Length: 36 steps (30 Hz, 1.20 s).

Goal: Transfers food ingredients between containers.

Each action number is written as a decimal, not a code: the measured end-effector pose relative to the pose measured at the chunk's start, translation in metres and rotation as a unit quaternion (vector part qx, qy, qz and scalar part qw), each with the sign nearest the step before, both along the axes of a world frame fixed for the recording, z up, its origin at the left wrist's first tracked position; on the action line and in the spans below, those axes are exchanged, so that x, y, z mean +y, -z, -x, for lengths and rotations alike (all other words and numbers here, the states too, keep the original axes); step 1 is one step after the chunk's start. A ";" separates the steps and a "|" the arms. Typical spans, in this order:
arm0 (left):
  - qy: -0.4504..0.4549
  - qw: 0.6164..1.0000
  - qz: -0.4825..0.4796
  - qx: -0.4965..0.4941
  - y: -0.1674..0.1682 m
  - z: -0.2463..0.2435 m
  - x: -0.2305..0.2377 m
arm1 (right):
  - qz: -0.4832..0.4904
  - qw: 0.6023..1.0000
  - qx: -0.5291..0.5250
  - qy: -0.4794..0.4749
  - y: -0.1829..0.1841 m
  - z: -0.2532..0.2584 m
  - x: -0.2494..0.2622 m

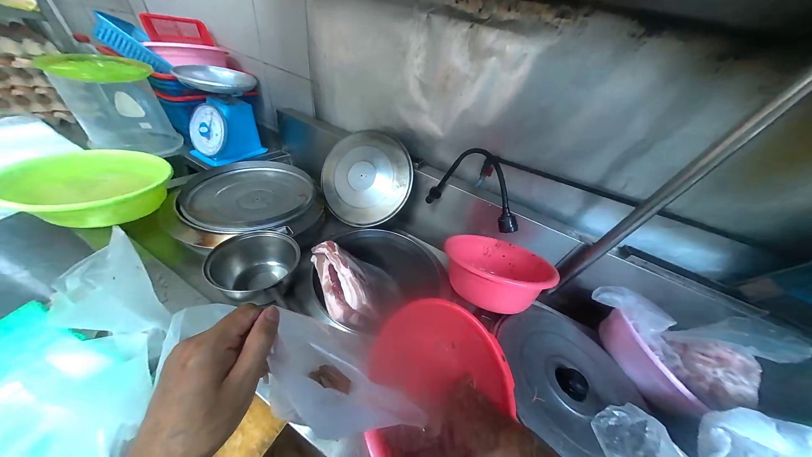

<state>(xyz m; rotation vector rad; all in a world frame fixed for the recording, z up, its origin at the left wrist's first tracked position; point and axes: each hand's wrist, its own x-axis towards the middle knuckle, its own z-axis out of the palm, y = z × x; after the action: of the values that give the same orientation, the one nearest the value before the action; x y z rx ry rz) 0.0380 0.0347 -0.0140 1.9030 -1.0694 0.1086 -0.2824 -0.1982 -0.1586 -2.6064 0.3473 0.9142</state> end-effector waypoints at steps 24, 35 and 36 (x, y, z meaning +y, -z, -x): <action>0.008 1.000 0.005 0.004 0.002 0.000 -0.005 | -0.129 0.902 -0.276 0.304 -0.036 0.019 -0.033; -0.001 1.000 0.003 0.007 0.000 0.004 -0.009 | 0.051 0.975 0.029 0.213 0.011 -0.041 -0.033; -0.003 1.000 0.003 0.007 0.001 0.004 -0.008 | 0.048 0.975 0.043 0.214 0.010 -0.044 -0.032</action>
<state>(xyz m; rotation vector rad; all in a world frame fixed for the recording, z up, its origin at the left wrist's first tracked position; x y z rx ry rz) 0.0340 0.0263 -0.0148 1.8989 -1.0532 0.1021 -0.2384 -0.2302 -0.1685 -2.4321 0.9543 0.8706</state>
